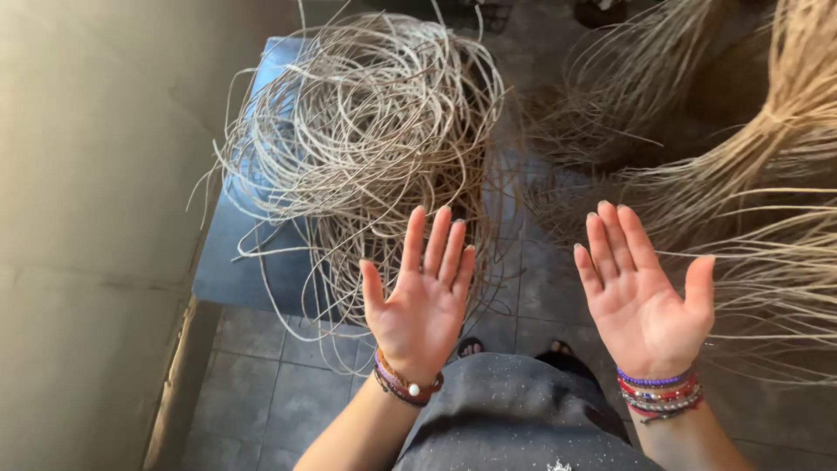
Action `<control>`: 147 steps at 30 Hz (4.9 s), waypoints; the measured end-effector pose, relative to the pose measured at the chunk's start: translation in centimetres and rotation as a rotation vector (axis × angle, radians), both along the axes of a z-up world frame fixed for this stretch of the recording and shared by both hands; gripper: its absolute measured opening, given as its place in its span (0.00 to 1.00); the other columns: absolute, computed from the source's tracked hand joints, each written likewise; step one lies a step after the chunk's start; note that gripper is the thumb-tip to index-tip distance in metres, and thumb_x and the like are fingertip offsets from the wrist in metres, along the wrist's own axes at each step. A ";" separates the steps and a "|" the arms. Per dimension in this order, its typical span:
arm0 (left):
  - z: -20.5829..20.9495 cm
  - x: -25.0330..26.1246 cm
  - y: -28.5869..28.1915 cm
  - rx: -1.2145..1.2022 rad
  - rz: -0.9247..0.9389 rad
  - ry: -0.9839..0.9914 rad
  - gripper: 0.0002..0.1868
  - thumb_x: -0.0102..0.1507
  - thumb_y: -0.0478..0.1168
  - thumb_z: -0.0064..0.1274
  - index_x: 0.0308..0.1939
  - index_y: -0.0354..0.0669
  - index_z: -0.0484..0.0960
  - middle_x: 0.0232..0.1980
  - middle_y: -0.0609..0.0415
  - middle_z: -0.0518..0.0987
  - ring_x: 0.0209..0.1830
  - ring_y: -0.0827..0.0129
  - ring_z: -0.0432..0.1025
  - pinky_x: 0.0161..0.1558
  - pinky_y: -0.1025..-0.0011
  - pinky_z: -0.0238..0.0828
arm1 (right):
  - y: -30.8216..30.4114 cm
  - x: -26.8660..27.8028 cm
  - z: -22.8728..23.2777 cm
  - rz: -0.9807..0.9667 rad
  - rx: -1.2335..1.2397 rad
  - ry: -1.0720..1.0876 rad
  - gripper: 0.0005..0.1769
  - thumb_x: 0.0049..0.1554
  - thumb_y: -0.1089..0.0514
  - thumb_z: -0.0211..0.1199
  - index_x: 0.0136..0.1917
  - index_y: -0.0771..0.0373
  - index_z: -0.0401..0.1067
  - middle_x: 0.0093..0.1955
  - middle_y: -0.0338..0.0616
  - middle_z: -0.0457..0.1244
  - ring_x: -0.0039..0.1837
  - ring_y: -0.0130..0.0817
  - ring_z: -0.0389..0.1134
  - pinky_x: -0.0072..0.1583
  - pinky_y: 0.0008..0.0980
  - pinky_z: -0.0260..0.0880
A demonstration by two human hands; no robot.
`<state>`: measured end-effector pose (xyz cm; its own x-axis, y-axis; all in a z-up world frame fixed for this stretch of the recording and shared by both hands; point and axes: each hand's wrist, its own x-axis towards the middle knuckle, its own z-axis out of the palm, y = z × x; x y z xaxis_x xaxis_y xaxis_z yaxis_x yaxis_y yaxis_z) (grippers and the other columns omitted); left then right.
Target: Weaving natural fibers onto a large circular frame to create a decorative structure
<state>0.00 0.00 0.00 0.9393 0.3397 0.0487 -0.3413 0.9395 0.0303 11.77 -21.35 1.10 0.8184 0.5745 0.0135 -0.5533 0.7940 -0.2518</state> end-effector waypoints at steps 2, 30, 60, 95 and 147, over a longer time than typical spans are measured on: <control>-0.2 0.0 0.3 -0.007 0.014 0.027 0.43 0.67 0.65 0.43 0.80 0.49 0.56 0.81 0.45 0.58 0.81 0.56 0.52 0.80 0.58 0.44 | 1.1 0.2 -0.1 0.037 -0.013 -0.002 0.43 0.65 0.39 0.54 0.80 0.73 0.56 0.82 0.60 0.50 0.83 0.49 0.49 0.80 0.51 0.46; -13.8 13.1 14.1 -0.063 0.542 0.824 0.22 0.71 0.41 0.48 0.69 0.43 0.74 0.64 0.55 0.78 0.61 0.63 0.75 0.61 0.67 0.74 | 24.2 16.3 -7.4 0.842 -0.872 -0.248 0.34 0.60 0.56 0.48 0.77 0.72 0.58 0.73 0.62 0.61 0.67 0.53 0.66 0.63 0.48 0.67; -14.8 4.3 0.5 0.761 0.021 0.741 0.16 0.78 0.43 0.41 0.43 0.37 0.78 0.24 0.44 0.78 0.21 0.59 0.78 0.22 0.66 0.76 | 17.5 5.2 -2.1 0.874 -0.911 -0.915 0.26 0.65 0.59 0.46 0.75 0.64 0.64 0.63 0.54 0.71 0.63 0.32 0.67 0.69 0.44 0.64; -6.4 0.6 3.7 1.644 -0.678 0.536 0.20 0.74 0.51 0.39 0.35 0.47 0.78 0.27 0.59 0.81 0.20 0.70 0.75 0.31 0.71 0.74 | 22.1 2.4 -2.2 0.777 -1.355 -0.792 0.20 0.64 0.56 0.52 0.56 0.69 0.81 0.39 0.47 0.67 0.41 0.34 0.66 0.47 0.31 0.67; 0.3 1.1 3.3 1.244 -0.710 0.159 0.16 0.71 0.52 0.50 0.38 0.48 0.85 0.29 0.59 0.79 0.24 0.81 0.72 0.23 0.85 0.62 | -2.1 -14.3 -2.4 -0.024 -1.666 -0.501 0.23 0.64 0.52 0.53 0.39 0.64 0.83 0.39 0.38 0.74 0.45 0.25 0.71 0.51 0.27 0.71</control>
